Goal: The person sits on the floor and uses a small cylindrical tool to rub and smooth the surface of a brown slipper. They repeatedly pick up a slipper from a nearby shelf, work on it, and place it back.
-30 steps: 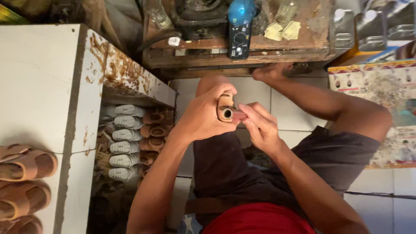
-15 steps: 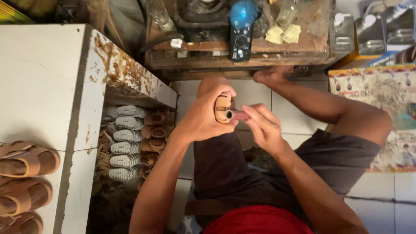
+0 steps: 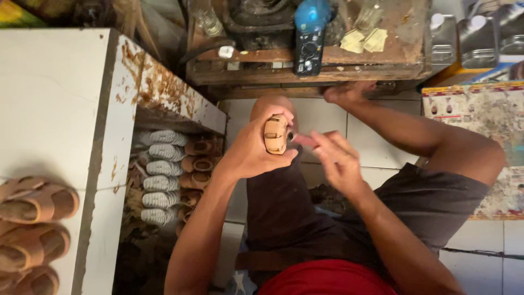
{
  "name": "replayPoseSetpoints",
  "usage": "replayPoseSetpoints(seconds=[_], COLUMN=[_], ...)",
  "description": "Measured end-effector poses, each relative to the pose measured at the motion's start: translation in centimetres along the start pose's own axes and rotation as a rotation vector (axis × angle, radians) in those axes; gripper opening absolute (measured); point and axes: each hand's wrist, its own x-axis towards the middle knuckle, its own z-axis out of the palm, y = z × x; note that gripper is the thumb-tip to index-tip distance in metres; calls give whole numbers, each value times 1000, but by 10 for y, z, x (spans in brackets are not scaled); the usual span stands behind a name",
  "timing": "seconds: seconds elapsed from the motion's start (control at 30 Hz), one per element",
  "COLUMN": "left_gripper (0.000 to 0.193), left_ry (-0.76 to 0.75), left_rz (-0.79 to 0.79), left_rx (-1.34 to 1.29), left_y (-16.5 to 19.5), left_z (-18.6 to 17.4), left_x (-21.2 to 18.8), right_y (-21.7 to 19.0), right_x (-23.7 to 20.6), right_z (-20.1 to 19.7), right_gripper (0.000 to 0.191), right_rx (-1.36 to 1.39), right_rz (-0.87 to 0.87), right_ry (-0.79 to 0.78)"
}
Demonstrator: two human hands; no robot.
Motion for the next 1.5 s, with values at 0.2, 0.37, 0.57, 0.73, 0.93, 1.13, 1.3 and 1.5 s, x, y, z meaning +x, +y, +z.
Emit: replayPoseSetpoints(seconds=[0.2,0.37,0.57,0.73,0.93,1.13,1.3,1.5], left_gripper=[65,69,65,64,63,63,67,65], left_ry=[39,29,21,42,58,34,29,38], left_rz=[40,-2,-30,9,-22,-24,83,14], left_rx=[-48,-20,-53,5,51,102,81,45], left_y=[-1,-3,-2,0,3,0,-3,-3], left_z=[-1,1,1,2,4,5,6,4], left_x=[-10,-6,-5,-8,-7,-6,-4,-5], right_y=[11,-5,-36,-47,-42,-42,-36,-31], right_x=[-29,-16,12,15,13,15,19,18], right_z=[-12,-12,-9,-5,-5,-9,-6,-13], right_gripper=[34,34,35,34,34,34,34,35], right_rx=[50,107,100,130,134,93,-1,-13], right_rz=[297,182,46,14,26,42,-123,80], right_ry=[32,77,56,33,51,35,-99,-25])
